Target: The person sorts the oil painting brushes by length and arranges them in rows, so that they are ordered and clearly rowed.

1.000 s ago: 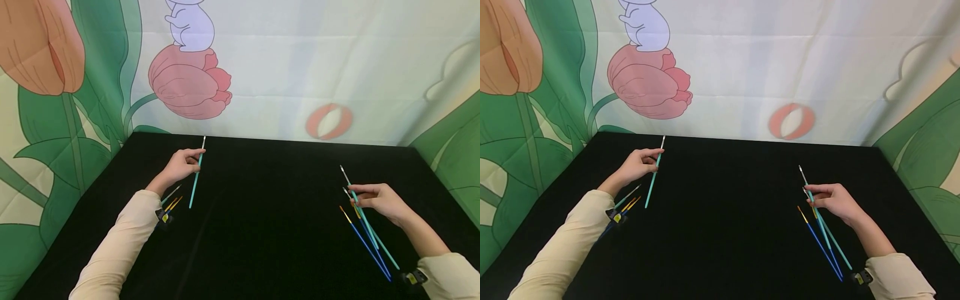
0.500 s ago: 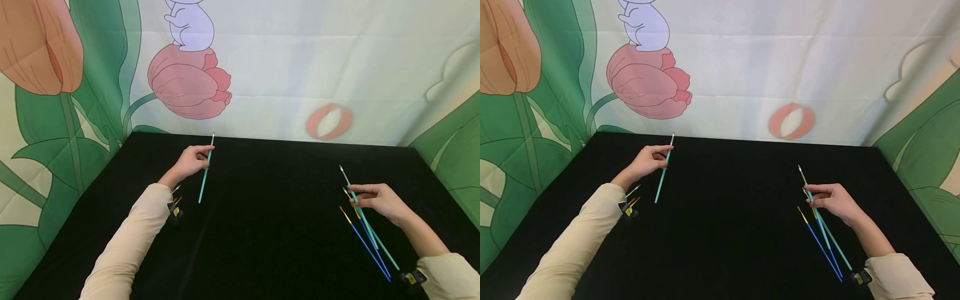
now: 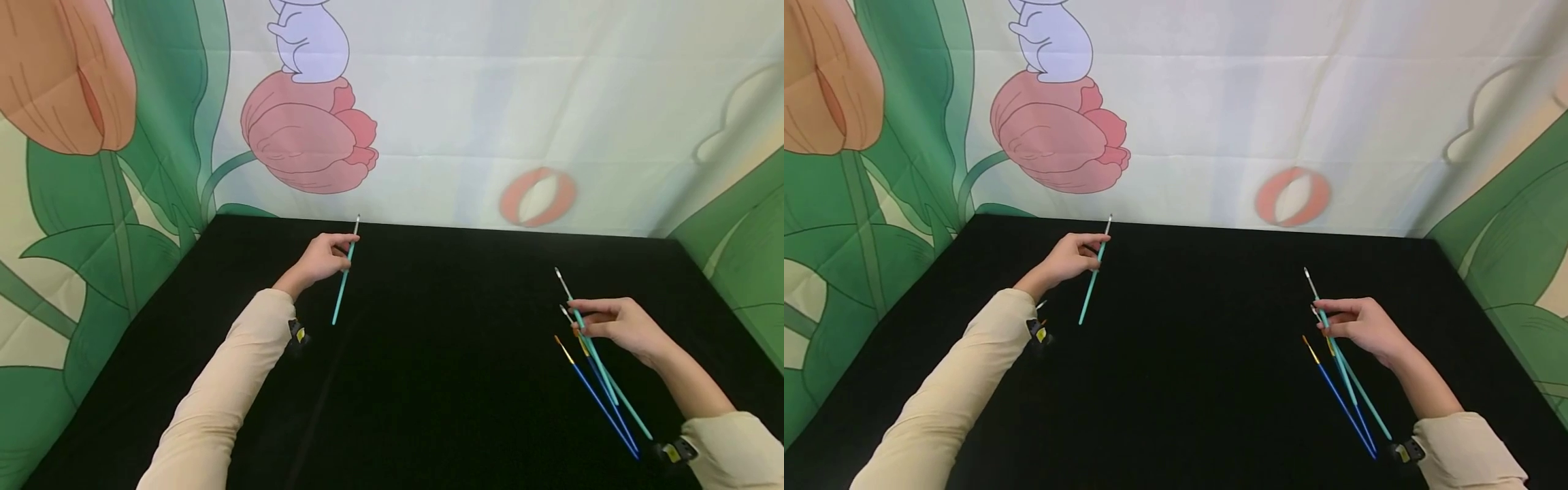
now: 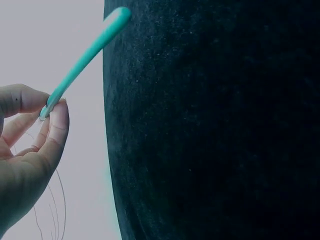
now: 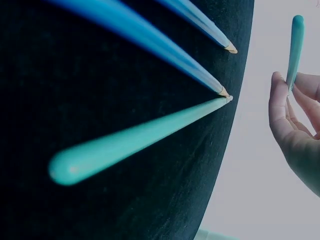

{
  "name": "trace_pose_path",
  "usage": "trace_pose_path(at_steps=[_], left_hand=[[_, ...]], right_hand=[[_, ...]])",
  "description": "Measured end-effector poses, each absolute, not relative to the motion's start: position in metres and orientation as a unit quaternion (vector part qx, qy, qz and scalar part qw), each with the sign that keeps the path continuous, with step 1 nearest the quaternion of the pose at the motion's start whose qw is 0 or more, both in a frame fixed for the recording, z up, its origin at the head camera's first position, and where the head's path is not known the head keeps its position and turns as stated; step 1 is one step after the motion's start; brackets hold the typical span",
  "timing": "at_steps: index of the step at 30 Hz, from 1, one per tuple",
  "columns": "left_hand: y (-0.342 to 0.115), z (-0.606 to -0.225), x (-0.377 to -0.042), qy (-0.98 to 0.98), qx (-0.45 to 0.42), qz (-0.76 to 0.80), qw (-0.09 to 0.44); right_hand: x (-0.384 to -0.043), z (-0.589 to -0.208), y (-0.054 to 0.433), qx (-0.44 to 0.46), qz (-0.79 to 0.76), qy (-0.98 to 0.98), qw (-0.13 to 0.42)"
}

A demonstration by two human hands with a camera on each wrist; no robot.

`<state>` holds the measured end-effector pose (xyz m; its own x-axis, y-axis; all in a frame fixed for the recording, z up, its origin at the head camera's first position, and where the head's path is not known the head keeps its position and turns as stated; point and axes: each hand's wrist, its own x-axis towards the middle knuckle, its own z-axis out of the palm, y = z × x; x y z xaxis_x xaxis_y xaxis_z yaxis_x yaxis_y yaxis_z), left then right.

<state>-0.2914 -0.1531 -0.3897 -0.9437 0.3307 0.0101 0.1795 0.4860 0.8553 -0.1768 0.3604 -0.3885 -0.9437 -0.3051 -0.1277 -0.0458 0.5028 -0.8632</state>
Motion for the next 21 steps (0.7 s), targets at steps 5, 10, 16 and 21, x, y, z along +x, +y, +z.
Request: trace_pose_path(at_steps=[5,10,16,21], left_hand=[[-0.149,-0.391,-0.297,0.862,0.143,0.481,0.078],[-0.145,-0.393,-0.301,0.863,0.138,0.479,0.079],[-0.138,-0.395,-0.307,0.868,0.137,0.47,0.081],[-0.136,-0.396,-0.312,0.869,0.126,0.471,0.082]], right_hand=[[-0.177,-0.387,0.361,-0.101,-0.496,0.852,0.132],[-0.178,-0.385,0.361,-0.105,-0.5,0.85,0.126],[-0.178,-0.385,0.36,-0.11,-0.5,0.85,0.122],[-0.178,-0.386,0.357,-0.114,-0.499,0.85,0.12]])
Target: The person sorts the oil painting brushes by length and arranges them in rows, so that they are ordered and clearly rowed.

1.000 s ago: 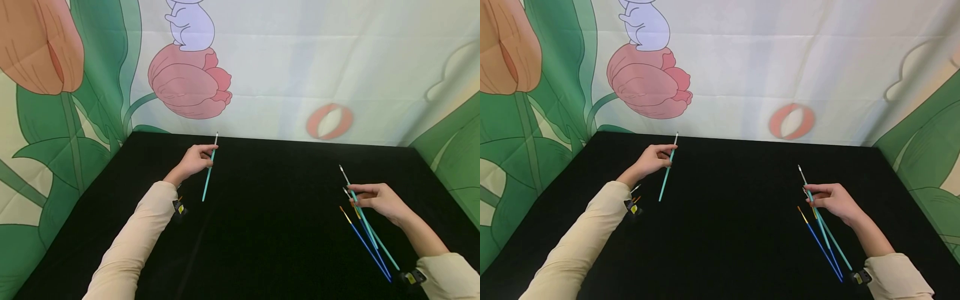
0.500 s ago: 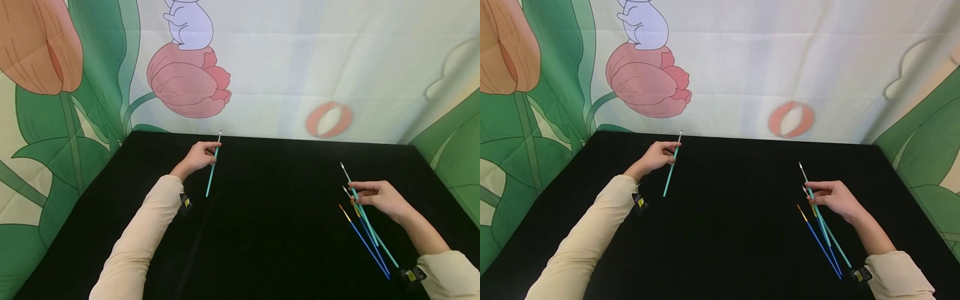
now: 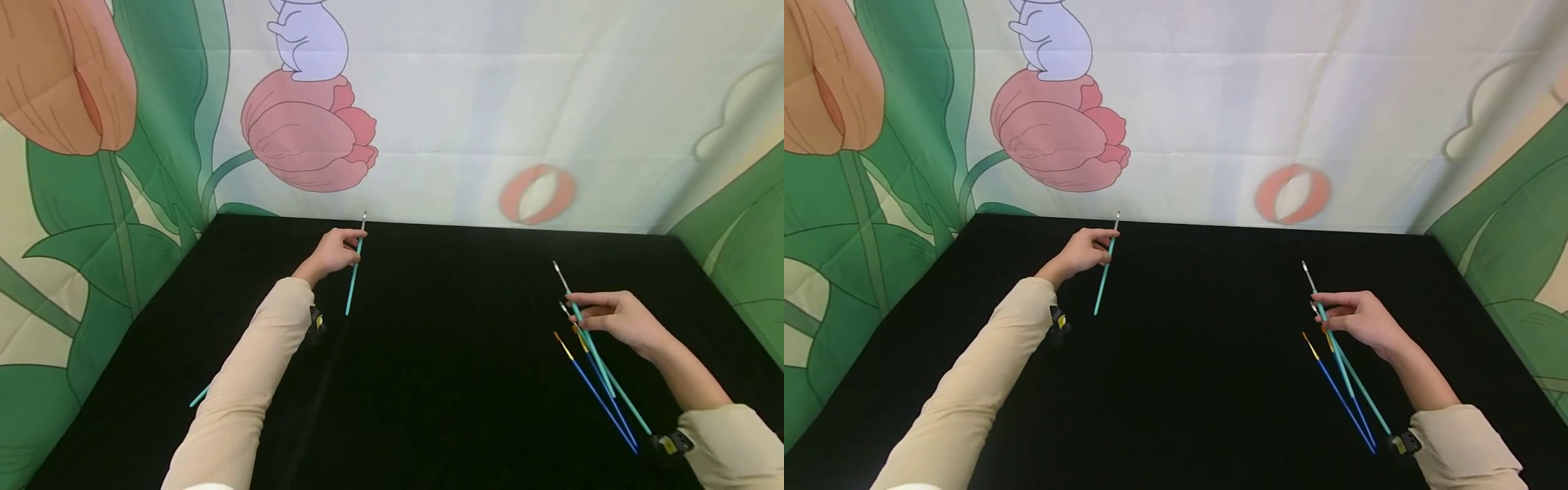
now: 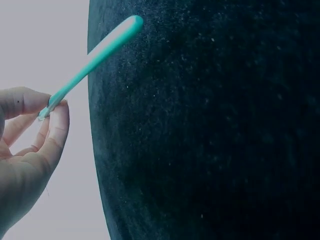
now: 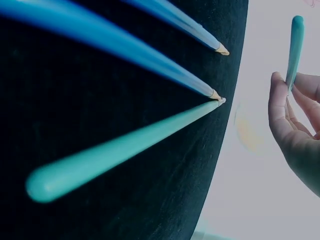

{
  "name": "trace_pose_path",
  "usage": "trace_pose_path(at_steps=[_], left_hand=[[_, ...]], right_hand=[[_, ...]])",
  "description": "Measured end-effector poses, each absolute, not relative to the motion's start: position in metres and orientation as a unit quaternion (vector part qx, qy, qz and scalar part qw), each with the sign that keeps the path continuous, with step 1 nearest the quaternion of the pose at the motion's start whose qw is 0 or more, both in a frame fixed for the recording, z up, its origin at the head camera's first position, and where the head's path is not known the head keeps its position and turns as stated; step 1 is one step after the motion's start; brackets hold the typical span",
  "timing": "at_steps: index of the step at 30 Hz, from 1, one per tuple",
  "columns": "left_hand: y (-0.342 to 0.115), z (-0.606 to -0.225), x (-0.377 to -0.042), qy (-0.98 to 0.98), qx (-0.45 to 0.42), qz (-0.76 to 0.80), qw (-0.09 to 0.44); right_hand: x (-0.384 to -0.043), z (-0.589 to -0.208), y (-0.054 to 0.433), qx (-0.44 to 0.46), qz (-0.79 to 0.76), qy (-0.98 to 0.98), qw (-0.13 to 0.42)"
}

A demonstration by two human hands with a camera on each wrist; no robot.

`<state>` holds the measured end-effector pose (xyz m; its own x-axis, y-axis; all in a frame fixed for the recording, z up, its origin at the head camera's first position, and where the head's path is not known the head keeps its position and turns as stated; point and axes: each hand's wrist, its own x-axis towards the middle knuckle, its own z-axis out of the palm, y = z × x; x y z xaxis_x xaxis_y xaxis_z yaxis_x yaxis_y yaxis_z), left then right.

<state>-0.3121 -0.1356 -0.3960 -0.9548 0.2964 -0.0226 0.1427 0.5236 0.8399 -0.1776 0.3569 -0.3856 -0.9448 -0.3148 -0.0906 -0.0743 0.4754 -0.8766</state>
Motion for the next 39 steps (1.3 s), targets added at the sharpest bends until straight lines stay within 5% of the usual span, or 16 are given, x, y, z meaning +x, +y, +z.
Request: trace_pose_path(at_steps=[39], left_hand=[[-0.104,-0.423,-0.338,0.826,0.079,0.537,0.148]], right_hand=[[-0.184,-0.379,0.338,-0.124,-0.501,0.848,0.121]])
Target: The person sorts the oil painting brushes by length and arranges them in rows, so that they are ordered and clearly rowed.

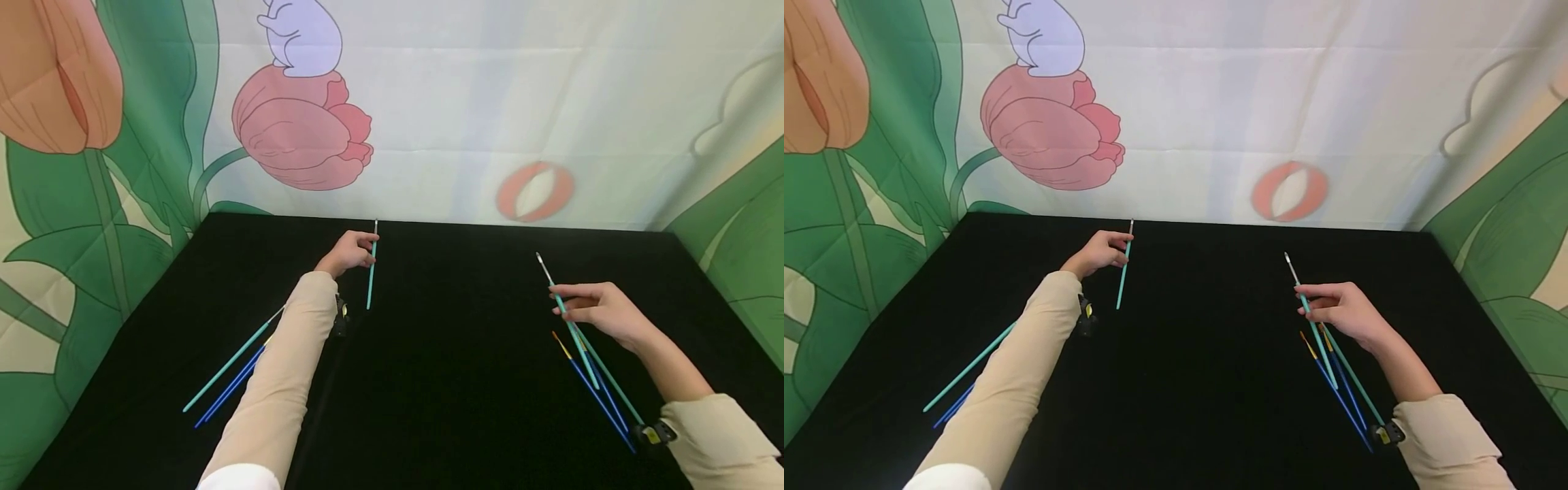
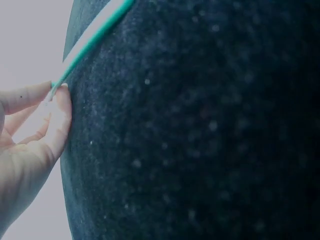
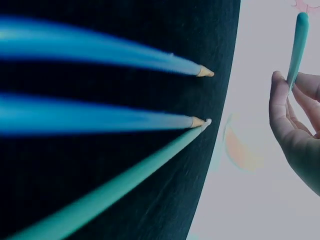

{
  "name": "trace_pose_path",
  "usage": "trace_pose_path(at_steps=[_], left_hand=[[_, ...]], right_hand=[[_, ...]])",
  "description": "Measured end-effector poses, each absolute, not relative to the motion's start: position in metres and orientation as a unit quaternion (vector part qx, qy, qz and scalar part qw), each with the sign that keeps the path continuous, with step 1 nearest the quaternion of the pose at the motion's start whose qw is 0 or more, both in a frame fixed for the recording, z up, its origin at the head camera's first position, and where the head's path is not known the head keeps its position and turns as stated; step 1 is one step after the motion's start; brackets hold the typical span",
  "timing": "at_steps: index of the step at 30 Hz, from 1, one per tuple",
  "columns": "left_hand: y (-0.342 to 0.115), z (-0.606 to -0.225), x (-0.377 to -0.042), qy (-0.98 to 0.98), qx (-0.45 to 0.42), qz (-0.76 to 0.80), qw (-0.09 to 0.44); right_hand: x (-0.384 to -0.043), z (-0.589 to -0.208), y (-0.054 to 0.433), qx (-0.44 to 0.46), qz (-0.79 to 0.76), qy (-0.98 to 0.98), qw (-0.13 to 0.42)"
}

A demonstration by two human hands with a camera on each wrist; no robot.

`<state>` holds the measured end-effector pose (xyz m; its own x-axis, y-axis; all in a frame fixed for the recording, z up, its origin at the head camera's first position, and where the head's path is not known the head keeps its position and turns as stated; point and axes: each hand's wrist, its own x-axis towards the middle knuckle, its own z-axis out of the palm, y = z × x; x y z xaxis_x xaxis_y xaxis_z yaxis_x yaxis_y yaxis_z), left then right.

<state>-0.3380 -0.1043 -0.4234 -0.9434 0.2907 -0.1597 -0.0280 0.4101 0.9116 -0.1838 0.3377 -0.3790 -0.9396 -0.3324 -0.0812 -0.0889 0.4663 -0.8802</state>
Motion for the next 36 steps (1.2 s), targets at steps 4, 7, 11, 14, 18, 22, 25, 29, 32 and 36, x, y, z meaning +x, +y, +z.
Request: trace_pose_path(at_steps=[4,7,11,14,18,22,25,29,32,36], left_hand=[[-0.102,-0.424,-0.339,0.829,0.08,0.53,0.157],[-0.101,-0.423,-0.339,0.835,0.086,0.518,0.164],[-0.102,-0.424,-0.338,0.843,0.09,0.503,0.166],[-0.103,-0.425,-0.338,0.842,0.089,0.505,0.168],[-0.106,-0.427,-0.339,0.844,0.096,0.496,0.177],[-0.11,-0.427,-0.34,0.85,0.106,0.481,0.188],[-0.112,-0.427,-0.34,0.849,0.108,0.479,0.196],[-0.112,-0.427,-0.34,0.849,0.109,0.478,0.197],[-0.112,-0.427,-0.34,0.848,0.107,0.481,0.196],[-0.111,-0.428,-0.34,0.848,0.104,0.482,0.194]], right_hand=[[-0.188,-0.377,0.328,-0.124,-0.5,0.849,0.12],[-0.192,-0.376,0.319,-0.126,-0.509,0.843,0.12],[-0.198,-0.375,0.303,-0.128,-0.528,0.83,0.124],[-0.202,-0.374,0.293,-0.129,-0.534,0.826,0.125],[-0.208,-0.373,0.281,-0.132,-0.537,0.824,0.123],[-0.213,-0.373,0.27,-0.135,-0.547,0.817,0.124],[-0.218,-0.375,0.262,-0.138,-0.558,0.809,0.123],[-0.224,-0.378,0.252,-0.136,-0.576,0.797,0.123],[-0.228,-0.381,0.246,-0.13,-0.586,0.79,0.125],[-0.233,-0.383,0.237,-0.125,-0.599,0.781,0.125]])
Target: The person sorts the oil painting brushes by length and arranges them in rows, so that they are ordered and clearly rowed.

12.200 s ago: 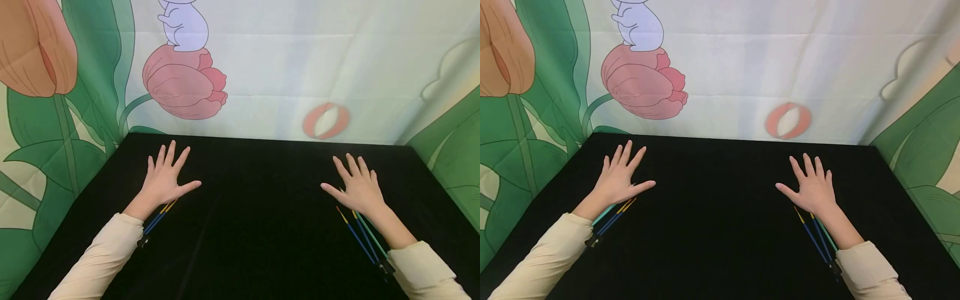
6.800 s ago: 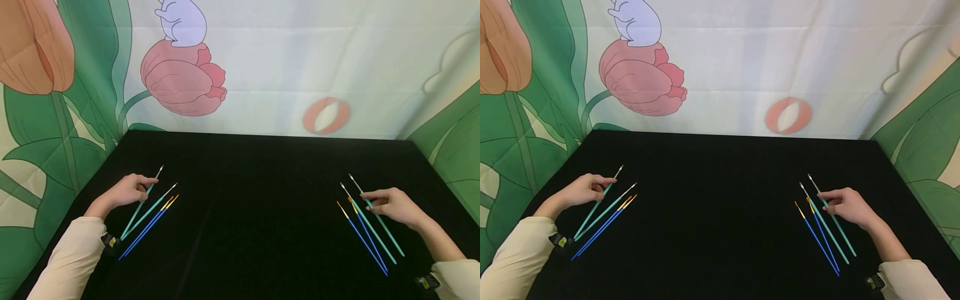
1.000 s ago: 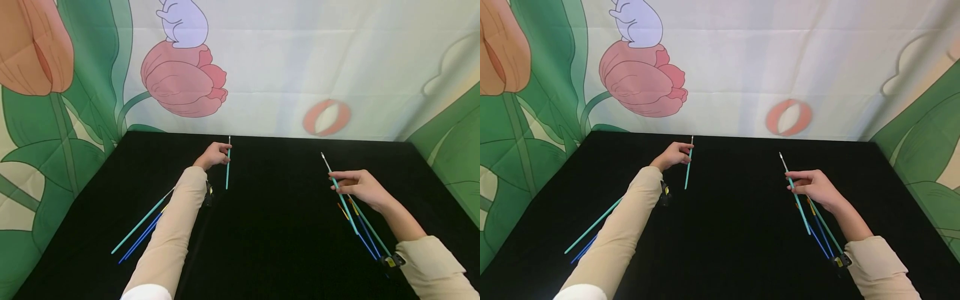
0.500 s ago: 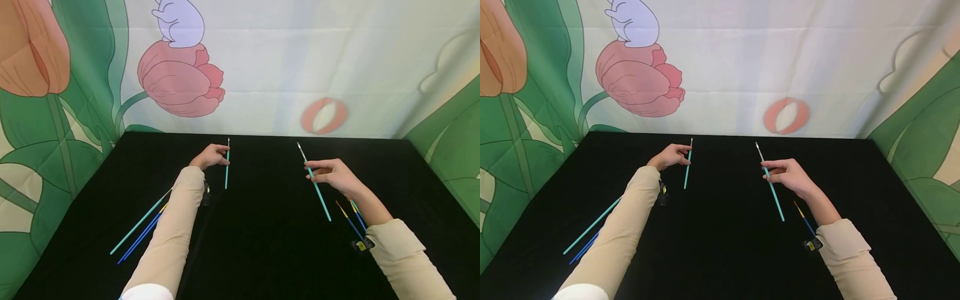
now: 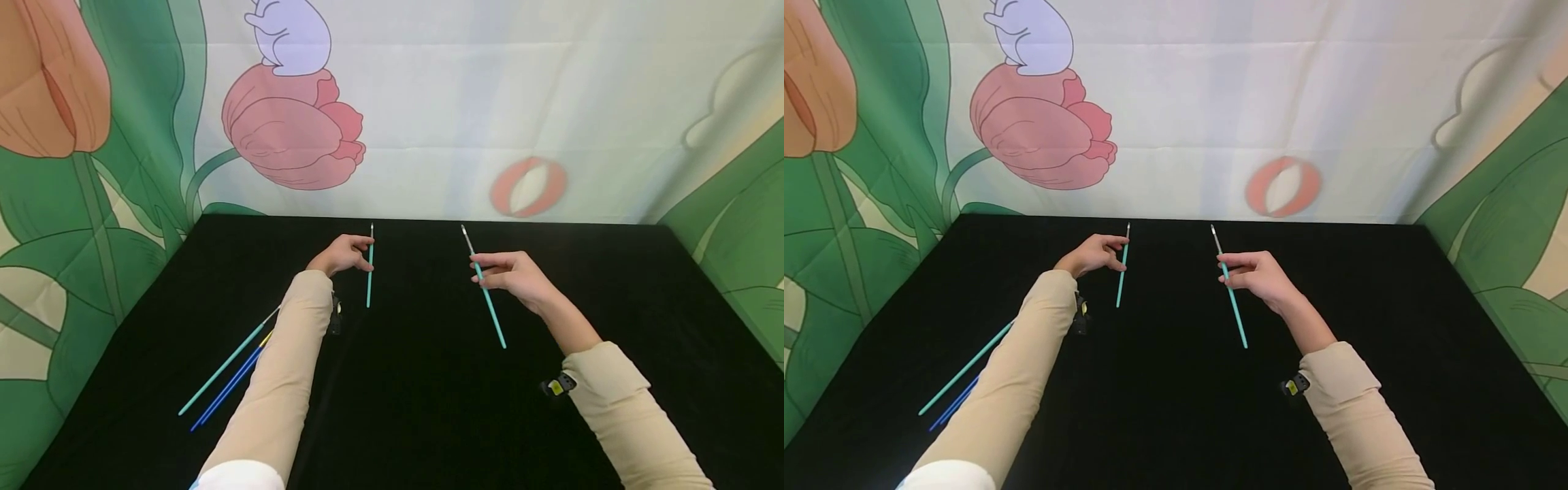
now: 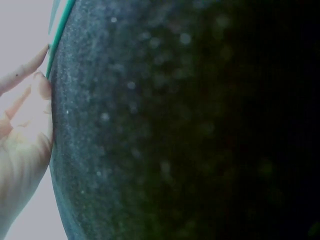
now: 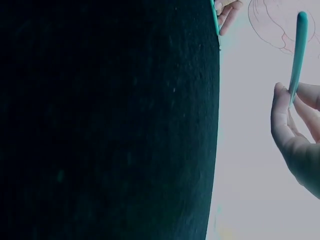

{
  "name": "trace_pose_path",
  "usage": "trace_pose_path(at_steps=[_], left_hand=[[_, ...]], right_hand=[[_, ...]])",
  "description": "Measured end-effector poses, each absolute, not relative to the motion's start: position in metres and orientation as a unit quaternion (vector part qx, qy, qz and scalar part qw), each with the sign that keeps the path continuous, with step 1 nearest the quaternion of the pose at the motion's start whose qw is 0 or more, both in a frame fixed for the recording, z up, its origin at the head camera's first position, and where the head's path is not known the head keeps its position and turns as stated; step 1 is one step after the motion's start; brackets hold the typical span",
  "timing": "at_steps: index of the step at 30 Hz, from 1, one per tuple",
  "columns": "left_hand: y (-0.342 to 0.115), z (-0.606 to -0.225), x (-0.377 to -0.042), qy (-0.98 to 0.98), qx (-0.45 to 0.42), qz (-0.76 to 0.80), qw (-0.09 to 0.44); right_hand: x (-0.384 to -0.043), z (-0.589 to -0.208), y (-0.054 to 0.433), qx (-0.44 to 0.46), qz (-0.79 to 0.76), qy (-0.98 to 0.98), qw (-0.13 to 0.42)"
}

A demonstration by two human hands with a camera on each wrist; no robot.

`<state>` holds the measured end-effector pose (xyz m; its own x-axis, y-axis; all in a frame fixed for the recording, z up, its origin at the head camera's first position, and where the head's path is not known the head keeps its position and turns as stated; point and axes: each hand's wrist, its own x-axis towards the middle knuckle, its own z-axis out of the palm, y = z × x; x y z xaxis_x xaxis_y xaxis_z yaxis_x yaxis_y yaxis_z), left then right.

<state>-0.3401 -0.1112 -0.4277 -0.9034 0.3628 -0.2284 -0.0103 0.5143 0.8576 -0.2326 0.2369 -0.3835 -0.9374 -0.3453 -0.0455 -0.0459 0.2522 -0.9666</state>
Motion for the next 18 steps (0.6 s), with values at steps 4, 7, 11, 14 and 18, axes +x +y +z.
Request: trace_pose_path(at_steps=[4,7,11,14,18], left_hand=[[-0.111,-0.429,-0.341,0.849,0.103,0.481,0.192],[-0.112,-0.43,-0.342,0.848,0.104,0.482,0.194],[-0.112,-0.43,-0.341,0.85,0.104,0.478,0.196],[-0.112,-0.43,-0.341,0.853,0.108,0.473,0.194],[-0.111,-0.43,-0.341,0.857,0.113,0.465,0.19]], right_hand=[[-0.236,-0.384,0.228,-0.117,-0.609,0.775,0.12],[-0.24,-0.385,0.222,-0.103,-0.619,0.77,0.116],[-0.244,-0.386,0.213,-0.089,-0.627,0.766,0.11],[-0.247,-0.388,0.206,-0.078,-0.63,0.766,0.102],[-0.251,-0.393,0.197,-0.061,-0.635,0.764,0.101]])
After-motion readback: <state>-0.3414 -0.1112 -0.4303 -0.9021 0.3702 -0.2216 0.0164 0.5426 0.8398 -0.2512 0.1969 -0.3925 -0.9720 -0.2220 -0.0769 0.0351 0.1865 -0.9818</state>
